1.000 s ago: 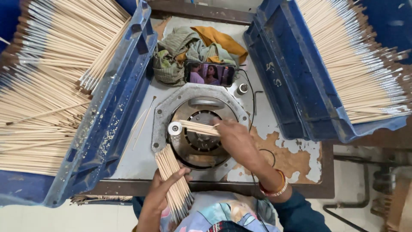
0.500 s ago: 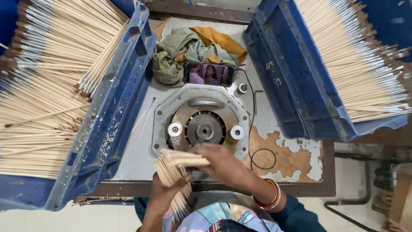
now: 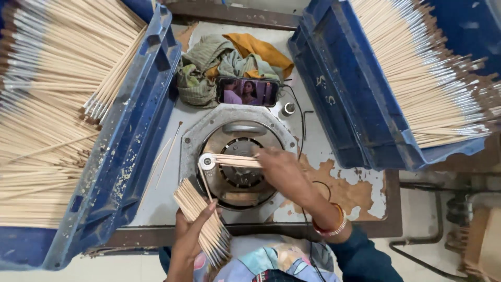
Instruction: Operating a machine to apply coating to incense sticks.
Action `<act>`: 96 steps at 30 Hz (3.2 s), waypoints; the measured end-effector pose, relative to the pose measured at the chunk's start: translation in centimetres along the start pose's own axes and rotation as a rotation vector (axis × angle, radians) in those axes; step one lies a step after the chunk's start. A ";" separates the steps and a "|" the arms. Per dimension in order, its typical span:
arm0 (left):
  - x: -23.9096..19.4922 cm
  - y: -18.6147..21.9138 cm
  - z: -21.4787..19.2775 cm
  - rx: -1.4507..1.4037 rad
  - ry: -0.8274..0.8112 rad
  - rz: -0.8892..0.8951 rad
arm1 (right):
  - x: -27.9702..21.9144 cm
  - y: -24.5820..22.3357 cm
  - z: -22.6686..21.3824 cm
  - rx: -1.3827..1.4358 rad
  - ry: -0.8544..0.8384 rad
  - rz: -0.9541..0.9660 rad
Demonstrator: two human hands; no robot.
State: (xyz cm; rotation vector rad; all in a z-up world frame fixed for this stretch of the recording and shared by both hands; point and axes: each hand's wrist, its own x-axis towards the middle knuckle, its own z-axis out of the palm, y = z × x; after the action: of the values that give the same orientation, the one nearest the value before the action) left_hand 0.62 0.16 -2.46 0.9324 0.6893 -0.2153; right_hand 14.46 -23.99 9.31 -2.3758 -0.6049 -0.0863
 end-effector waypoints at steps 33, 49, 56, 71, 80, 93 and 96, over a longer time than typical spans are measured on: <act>-0.8 -0.2 -1.9 -0.055 0.189 -0.340 | -1.5 1.0 2.1 -0.096 -0.070 -0.002; -0.8 -1.0 -1.0 -0.075 -0.064 -0.044 | -0.7 1.9 5.3 -0.265 -0.157 0.029; -2.4 -1.1 -1.9 -0.118 -0.107 -0.078 | -0.8 -0.5 3.1 -0.033 -0.084 -0.068; -2.6 3.0 1.8 0.298 -0.372 0.046 | -2.2 -4.4 0.5 0.280 -0.294 0.082; 0.6 0.6 -3.3 0.261 -0.259 0.107 | -1.7 -2.6 -2.5 0.358 0.224 0.066; -1.8 -1.7 -3.4 -0.117 -0.050 -0.169 | 0.1 0.4 3.8 -0.096 -0.158 0.003; -2.5 0.2 -1.7 -0.010 -0.095 -0.083 | -0.8 -1.9 2.3 0.064 -0.123 0.033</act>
State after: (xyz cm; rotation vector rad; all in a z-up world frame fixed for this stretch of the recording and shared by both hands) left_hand -2.01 1.35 -1.41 0.8794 0.6412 -0.3275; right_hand 12.66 -21.59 8.54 -2.3405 -0.6167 0.0932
